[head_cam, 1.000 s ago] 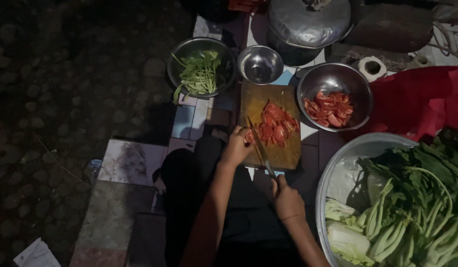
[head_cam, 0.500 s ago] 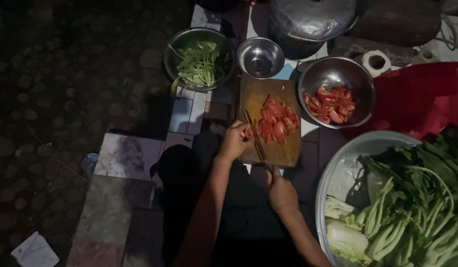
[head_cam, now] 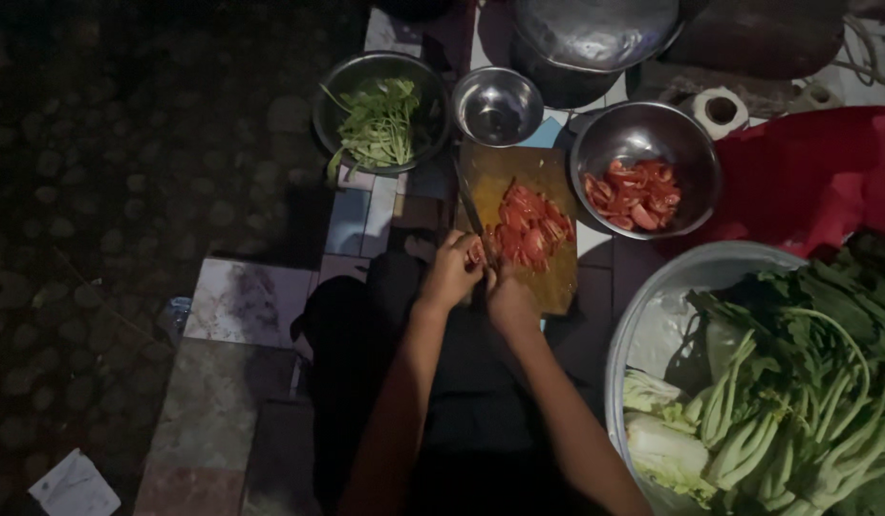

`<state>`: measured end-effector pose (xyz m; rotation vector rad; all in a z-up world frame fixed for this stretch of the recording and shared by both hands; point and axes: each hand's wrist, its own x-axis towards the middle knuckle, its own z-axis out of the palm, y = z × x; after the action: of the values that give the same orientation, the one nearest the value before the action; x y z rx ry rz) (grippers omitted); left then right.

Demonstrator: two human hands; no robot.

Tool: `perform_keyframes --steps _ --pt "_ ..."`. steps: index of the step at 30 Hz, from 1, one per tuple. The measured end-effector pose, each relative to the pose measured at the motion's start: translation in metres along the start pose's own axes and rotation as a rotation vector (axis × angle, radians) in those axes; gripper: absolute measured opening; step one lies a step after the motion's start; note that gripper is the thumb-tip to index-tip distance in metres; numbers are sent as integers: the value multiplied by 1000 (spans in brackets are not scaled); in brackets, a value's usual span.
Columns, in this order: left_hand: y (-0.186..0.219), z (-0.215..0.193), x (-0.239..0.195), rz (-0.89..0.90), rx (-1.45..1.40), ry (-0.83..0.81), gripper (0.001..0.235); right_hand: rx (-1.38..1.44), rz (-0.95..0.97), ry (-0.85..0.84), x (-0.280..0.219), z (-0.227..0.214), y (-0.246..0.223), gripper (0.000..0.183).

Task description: The person slices tomatoes on a wooden cutting board with a knife and places the pieces into a metal bowl.

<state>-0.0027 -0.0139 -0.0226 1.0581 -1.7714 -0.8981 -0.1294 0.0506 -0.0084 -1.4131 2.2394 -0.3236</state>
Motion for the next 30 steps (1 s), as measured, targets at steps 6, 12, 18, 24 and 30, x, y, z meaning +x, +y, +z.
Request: perform_keyframes --steps 6,12,18,24,30 --pt "-4 4 -2 -44 -33 -38 27 -29 19 -32 -54 -11 36 43" --pt "0 0 -1 -35 24 13 38 -29 78 -116 -103 -32 58 38" --pt "6 -7 1 -70 65 -8 53 7 124 -160 -124 -44 81 40" --pt "12 -8 -1 -44 95 3 50 28 158 -204 -124 -55 87 41" --pt "1 -1 -3 -78 111 -35 36 14 103 -140 -108 -54 55 43"
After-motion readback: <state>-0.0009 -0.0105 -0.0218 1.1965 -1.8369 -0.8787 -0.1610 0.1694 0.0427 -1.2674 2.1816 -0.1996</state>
